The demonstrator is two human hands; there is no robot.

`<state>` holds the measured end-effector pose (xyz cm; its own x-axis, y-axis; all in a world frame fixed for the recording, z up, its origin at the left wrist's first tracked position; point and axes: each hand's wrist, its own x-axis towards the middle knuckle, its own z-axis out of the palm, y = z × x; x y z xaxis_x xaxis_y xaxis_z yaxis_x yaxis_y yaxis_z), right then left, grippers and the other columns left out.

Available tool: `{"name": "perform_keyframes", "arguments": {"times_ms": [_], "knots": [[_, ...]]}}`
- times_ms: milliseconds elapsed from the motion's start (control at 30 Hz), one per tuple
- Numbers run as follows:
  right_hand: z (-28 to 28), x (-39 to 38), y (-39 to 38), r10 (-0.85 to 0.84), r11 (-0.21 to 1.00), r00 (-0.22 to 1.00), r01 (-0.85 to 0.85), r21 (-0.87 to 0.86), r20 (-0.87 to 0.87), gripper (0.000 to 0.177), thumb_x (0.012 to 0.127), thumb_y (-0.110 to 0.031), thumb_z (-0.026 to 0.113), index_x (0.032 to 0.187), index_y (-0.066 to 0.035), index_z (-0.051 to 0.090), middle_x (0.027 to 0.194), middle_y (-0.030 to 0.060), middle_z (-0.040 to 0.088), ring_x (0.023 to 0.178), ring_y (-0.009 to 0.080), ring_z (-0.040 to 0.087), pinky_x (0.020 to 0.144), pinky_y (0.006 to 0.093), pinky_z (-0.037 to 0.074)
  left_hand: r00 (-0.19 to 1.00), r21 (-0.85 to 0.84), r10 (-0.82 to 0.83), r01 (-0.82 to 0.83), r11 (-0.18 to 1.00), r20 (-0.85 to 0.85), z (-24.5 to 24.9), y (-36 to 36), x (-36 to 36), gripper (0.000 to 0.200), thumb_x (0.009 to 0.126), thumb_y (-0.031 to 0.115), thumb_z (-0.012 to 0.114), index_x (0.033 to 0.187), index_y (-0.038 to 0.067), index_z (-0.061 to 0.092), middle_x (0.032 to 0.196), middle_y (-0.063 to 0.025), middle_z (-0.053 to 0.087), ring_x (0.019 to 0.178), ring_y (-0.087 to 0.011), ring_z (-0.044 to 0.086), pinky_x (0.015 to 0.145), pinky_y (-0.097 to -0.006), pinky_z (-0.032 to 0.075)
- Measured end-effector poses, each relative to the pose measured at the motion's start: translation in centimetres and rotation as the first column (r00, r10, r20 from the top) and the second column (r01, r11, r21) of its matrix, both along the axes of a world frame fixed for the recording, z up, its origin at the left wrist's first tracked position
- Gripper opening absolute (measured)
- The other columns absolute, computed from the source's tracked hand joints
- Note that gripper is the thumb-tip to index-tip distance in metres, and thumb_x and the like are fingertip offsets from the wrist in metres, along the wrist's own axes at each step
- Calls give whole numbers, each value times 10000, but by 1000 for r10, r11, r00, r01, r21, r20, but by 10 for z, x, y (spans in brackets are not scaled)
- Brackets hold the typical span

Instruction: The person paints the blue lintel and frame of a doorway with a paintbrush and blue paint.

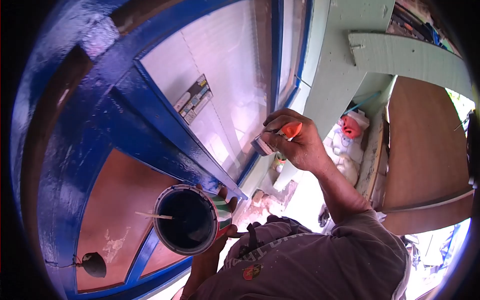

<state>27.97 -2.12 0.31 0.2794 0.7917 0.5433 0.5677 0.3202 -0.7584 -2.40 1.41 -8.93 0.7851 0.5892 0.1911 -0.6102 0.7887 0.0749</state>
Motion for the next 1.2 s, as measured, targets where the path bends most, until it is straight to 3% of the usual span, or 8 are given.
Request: {"name": "perform_keyframes", "arguments": {"times_ms": [200, 267, 400, 667, 767, 833, 933, 1200], "knots": [[-24, 31, -10, -150, 968, 965, 99, -231, -215, 240, 937, -89, 718, 1160, 0, 717, 856, 84, 721, 790, 160, 699, 739, 315, 545, 997, -37, -74, 75, 997, 18, -12, 12, 18, 834, 920, 582, 694, 1610, 300, 321, 1669, -224, 254, 1546, -447, 226, 886, -662, 553], [-34, 48, -7, -204, 974, 968, 186, -133, -144, 413, 934, -71, 703, 1333, 27, 654, 805, 80, 716, 738, 138, 686, 734, 301, 547, 996, -50, -91, 92, 995, 19, -17, 15, 24, 837, 924, 585, 685, 1617, 305, 307, 1672, -226, 249, 1546, -451, 226, 882, -664, 553], [-42, 68, 4, -239, 969, 948, 219, -115, -210, 452, 945, -41, 684, 1382, 52, 616, 843, 33, 697, 763, 87, 632, 755, 277, 531, 993, -69, -112, 114, 991, 32, -27, 21, 33, 844, 934, 591, 666, 1632, 316, 278, 1677, -230, 240, 1546, -460, 228, 874, -667, 553], [-79, 107, 25, -257, 954, 958, 230, 193, 128, 380, 960, -77, 686, 1324, 28, 651, 913, 66, 733, 863, 124, 686, 858, 304, 556, 995, -150, -94, 89, 985, -26, -60, 27, 39, 851, 959, 608, 610, 1659, 352, 198, 1689, -243, 210, 1539, -492, 231, 858, -712, 536], [-85, 105, 19, -324, 945, 929, 308, 110, 180, 445, 972, -81, 670, 1411, -31, 628, 998, 78, 755, 971, 142, 697, 893, 321, 544, 987, -198, -147, 133, 971, -58, -77, 35, 34, 831, 966, 596, 612, 1655, 362, 211, 1691, -242, 200, 1541, -495, 219, 903, -751, 505], [-97, 122, 27, -75, 967, 993, 49, 251, 95, 417, 958, -8, 674, 1365, 54, 610, 807, 62, 678, 717, 113, 613, 658, 282, 479, 987, -218, -160, 159, 963, 12, -90, 35, 43, 822, 969, 595, 610, 1653, 370, 214, 1695, -239, 185, 1547, -493, 199, 952, -773, 461], [-102, 122, 28, -34, 926, 996, -1, 377, 88, 494, 979, 13, 630, 1442, 130, 506, 688, 34, 598, 567, 84, 513, 529, 262, 391, 976, -206, -180, 202, 957, 118, -108, 40, 57, 814, 972, 594, 606, 1652, 378, 214, 1698, -238, 170, 1554, -489, 179, 998, -794, 420], [-101, 134, 26, -77, 914, 936, -71, 399, 343, 488, 978, -66, 688, 1416, 99, 549, 751, 64, 661, 628, 96, 574, 589, 264, 441, 980, -222, -182, 196, 955, 81, -117, 48, 67, 842, 959, 573, 634, 1654, 343, 217, 1690, -262, 171, 1551, -491, 193, 865, -743, 508]]}}
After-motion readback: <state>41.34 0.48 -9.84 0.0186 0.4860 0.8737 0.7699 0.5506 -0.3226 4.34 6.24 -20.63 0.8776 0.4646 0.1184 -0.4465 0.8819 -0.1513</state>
